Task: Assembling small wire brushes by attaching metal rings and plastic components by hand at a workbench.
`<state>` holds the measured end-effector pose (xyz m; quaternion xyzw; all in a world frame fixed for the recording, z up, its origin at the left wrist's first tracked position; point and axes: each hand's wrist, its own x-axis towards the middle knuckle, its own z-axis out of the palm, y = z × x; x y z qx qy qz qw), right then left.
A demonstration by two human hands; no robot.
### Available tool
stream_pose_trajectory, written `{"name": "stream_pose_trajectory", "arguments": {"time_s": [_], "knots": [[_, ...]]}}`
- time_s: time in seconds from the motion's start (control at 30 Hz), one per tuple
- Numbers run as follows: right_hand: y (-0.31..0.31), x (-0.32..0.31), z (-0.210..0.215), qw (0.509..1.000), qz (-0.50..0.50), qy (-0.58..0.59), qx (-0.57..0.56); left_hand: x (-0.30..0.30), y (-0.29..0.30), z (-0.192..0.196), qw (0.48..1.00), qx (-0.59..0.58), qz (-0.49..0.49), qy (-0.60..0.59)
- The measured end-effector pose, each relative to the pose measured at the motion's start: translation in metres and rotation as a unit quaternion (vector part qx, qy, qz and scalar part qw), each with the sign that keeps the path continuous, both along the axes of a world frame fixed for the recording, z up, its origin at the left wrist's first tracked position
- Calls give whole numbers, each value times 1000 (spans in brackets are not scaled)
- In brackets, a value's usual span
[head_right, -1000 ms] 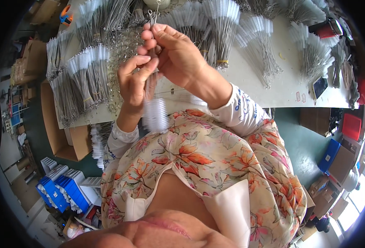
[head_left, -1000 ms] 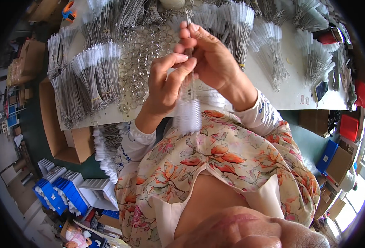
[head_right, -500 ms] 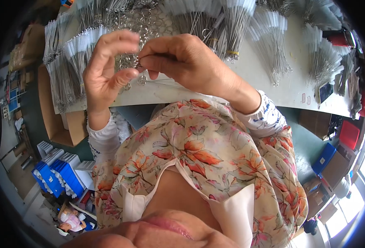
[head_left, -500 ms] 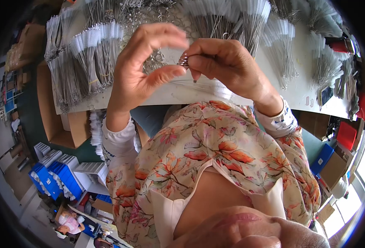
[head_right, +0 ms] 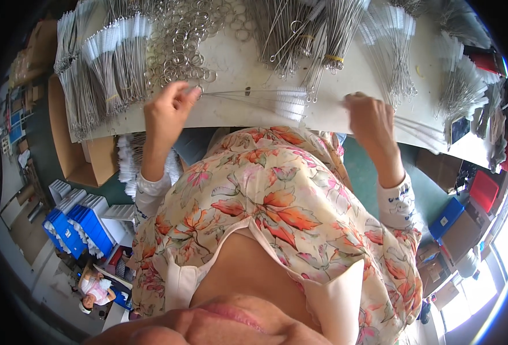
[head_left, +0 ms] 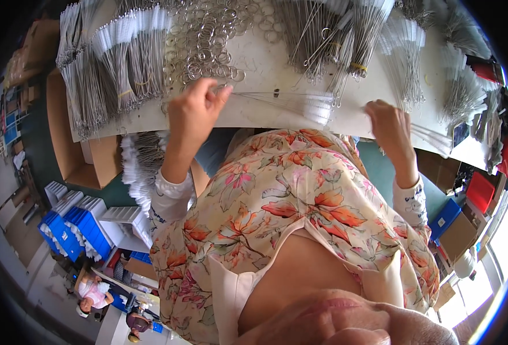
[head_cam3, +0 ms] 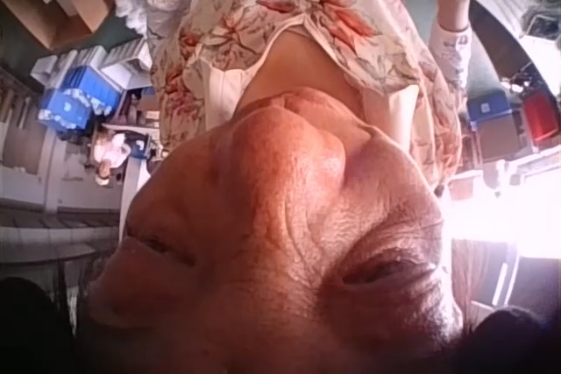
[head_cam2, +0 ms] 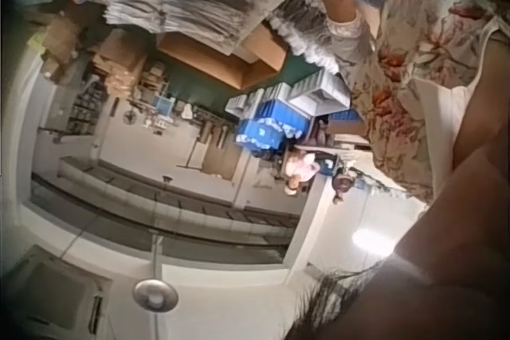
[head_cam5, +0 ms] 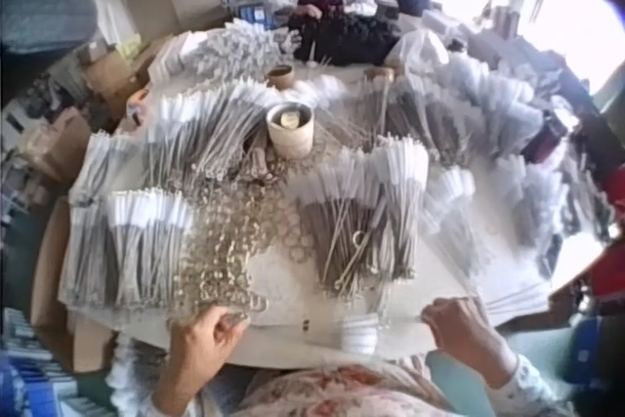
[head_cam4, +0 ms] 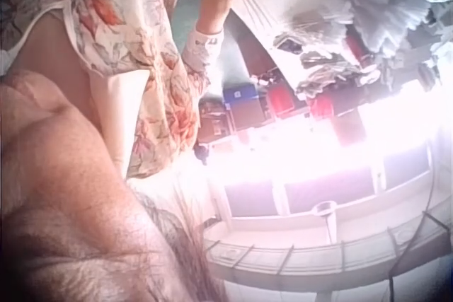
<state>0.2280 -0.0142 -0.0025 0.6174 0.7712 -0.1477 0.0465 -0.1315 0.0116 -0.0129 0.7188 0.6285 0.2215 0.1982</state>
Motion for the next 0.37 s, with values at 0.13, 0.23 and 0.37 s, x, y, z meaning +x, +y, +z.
{"name": "stream_pose_trajectory", "arguments": {"time_s": [0.13, 0.23, 0.37], "knots": [[3, -69, 11, 909, 22, 414, -39, 2, -5, -20, 995, 76, -63, 30], [21, -133, 15, 887, 122, 441, 65, 3, 3, 7, 994, 62, -75, -49], [36, -166, 12, 900, 147, 409, 25, 10, 10, 41, 923, -66, -29, -378]]}}
